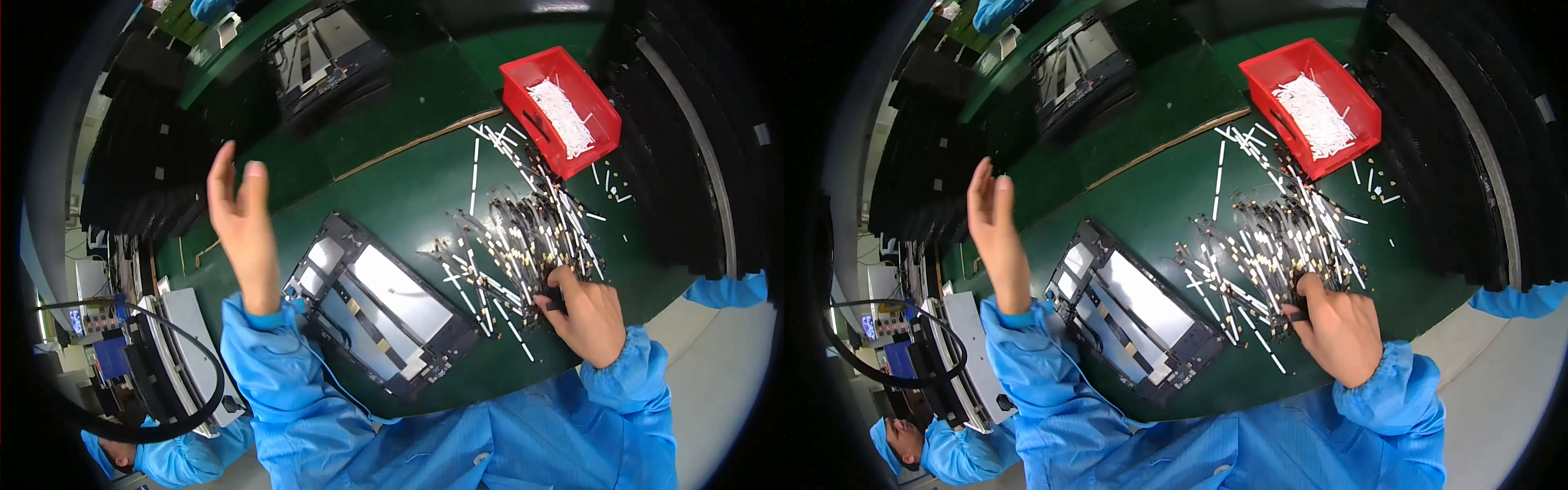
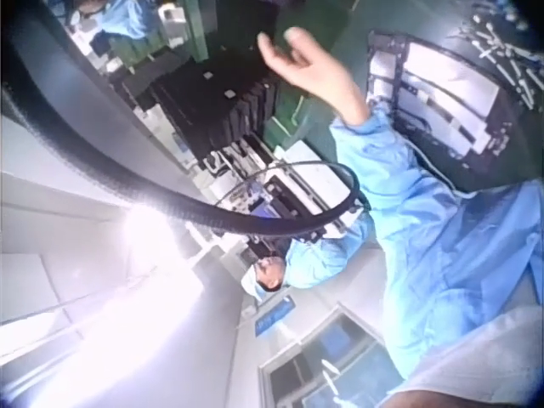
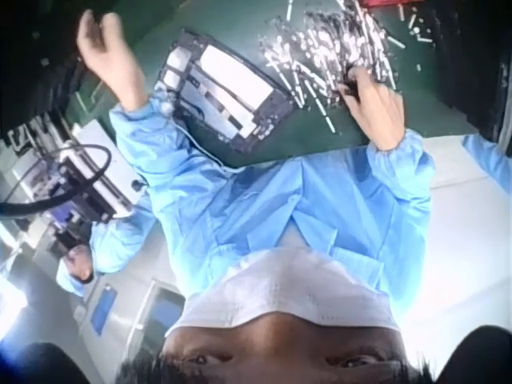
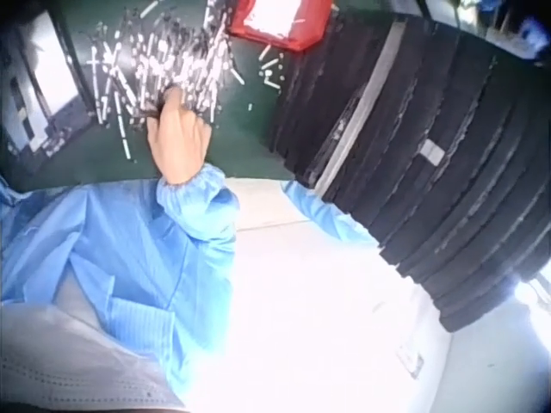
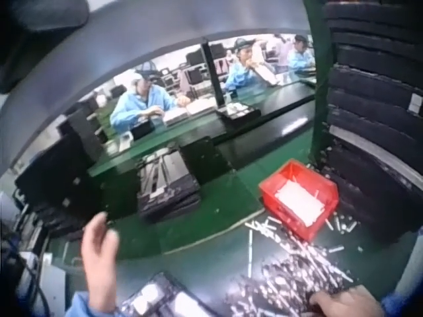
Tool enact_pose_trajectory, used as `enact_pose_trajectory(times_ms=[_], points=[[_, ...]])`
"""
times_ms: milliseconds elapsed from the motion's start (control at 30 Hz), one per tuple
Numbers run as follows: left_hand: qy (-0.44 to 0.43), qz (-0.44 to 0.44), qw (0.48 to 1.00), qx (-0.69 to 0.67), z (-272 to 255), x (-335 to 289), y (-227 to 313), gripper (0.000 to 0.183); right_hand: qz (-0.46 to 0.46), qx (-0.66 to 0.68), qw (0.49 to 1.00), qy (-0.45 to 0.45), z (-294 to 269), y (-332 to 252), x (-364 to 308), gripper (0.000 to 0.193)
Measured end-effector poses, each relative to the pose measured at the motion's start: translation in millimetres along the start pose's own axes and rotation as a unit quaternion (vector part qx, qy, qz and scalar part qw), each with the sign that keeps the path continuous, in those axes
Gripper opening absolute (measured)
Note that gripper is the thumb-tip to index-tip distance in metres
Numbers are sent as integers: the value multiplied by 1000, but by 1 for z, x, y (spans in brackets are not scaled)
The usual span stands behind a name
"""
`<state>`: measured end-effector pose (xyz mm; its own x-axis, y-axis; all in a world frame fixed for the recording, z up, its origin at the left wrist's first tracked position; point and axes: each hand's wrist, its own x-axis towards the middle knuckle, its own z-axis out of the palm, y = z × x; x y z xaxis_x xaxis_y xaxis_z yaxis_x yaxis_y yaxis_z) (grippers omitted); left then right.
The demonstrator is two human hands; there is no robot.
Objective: The person installs ribbon cables and internal components into a tablet chassis, using tweezers and a stylus tool to manipulate the small parts.
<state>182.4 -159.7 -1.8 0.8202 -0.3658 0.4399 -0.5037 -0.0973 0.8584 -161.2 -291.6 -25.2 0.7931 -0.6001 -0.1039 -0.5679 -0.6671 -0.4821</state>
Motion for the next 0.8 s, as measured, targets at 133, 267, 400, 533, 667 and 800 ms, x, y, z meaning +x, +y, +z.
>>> enact_pose_trajectory(times_ms=[133, 267, 400, 533, 667, 800], points=[[-77, 144, 963, 214, 21, 7, -20, 73, 0, 36, 998, -53, -5, -1, 6, 15], [-85, 72, 973, 200, 39, 38, -52, 80, 6, 84, 995, -61, -6, -2, -4, 10], [-96, 10, 995, 26, 46, 50, -80, 57, 54, 153, 985, -64, -9, -4, -16, 12], [-87, -10, 995, 48, 45, 51, -81, 61, 67, 207, 975, -41, -9, -2, -26, 12], [-49, -16, 999, 14, 33, 42, -73, 69, 74, 293, 953, -23, -16, -16, -28, 11], [-141, -56, 987, -54, -6, 5, 12, 47, 32, 325, 940, 102, -12, -34, -22, 7]])
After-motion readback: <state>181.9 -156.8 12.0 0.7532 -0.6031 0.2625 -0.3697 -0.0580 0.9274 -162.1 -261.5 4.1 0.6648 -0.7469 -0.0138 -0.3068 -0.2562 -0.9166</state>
